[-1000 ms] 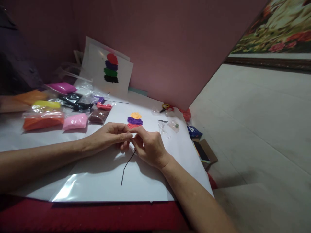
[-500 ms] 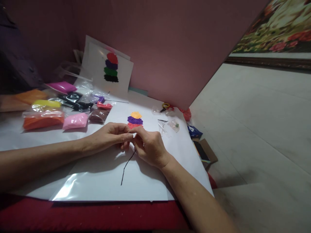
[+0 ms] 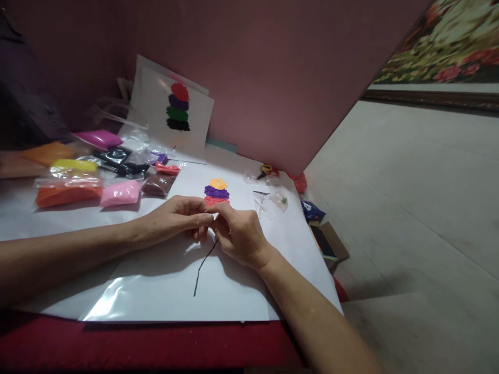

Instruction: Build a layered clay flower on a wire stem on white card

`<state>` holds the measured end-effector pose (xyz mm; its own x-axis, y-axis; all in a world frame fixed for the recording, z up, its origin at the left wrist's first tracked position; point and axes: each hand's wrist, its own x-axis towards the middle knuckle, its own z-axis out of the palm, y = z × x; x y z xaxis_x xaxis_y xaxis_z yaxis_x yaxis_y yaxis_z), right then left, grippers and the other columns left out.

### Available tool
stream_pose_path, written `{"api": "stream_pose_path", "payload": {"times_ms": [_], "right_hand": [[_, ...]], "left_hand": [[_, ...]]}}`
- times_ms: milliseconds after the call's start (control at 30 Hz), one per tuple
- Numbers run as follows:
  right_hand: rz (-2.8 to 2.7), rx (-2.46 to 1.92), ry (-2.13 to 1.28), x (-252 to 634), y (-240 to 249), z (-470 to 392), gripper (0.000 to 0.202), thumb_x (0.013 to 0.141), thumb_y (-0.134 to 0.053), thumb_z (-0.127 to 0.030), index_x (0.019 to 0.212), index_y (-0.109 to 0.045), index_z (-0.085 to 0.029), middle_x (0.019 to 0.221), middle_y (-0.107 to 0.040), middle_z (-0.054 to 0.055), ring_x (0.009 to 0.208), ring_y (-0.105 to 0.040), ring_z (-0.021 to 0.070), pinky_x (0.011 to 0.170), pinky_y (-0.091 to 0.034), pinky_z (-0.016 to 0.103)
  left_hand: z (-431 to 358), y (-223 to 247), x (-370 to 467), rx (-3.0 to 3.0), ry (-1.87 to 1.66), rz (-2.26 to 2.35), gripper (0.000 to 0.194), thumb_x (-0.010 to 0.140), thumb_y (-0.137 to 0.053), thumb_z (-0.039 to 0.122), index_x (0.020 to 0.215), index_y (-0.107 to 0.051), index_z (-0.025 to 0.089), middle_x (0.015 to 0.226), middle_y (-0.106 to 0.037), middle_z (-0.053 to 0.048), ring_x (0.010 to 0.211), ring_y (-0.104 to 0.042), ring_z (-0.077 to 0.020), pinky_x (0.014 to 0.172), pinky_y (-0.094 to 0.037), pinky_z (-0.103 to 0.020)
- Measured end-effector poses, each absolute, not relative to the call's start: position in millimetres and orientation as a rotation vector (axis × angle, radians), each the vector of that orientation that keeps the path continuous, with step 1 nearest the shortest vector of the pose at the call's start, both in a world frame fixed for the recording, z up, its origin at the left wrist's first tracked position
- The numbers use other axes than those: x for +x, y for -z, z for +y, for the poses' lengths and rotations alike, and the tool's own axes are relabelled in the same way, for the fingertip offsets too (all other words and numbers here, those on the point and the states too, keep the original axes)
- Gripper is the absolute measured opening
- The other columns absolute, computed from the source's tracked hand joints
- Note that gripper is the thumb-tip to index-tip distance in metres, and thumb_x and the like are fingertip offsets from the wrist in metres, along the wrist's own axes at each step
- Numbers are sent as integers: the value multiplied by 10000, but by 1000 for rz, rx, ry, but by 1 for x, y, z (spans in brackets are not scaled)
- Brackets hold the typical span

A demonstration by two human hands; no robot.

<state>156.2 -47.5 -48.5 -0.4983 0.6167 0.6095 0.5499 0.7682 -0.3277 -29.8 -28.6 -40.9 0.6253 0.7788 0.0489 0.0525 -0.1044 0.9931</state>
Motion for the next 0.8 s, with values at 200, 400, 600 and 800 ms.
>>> {"api": "stream_pose_path", "payload": {"times_ms": [200,400,600,800], "right_hand": [[-2218,-862,-112,156,48,-47,162,841,-529,-111,973,-568,-197,636,-625,-31,473,-491,83,494,-408,216],[-2223,-859,-130,156,48,-47,171,837,-537,-106,982,-565,-194,653,-644,-23,471,-491,83,490,-411,219],[-2223,-856,-129,157,50,-47,197,835,-526,-101,1001,-564,-201,665,-658,-22,469,-488,86,484,-409,222],[-2223,-862,-117,157,50,-47,191,828,-542,-102,990,-568,-201,655,-643,-26,458,-472,81,475,-395,216]], "left_hand": [[-29,40,-30,1581,-707,729,275,810,-602,413,713,-523,167,592,-597,8,573,-552,-123,581,-405,-253],[-27,41,-30,1582,-707,717,270,812,-598,414,725,-532,167,598,-603,6,573,-559,-123,582,-411,-256],[-27,41,-29,1574,-710,710,277,802,-608,422,731,-537,164,581,-602,8,557,-557,-119,568,-418,-249],[-29,38,-28,1560,-708,729,269,789,-614,412,714,-535,165,568,-595,9,551,-545,-114,569,-415,-248]]}}
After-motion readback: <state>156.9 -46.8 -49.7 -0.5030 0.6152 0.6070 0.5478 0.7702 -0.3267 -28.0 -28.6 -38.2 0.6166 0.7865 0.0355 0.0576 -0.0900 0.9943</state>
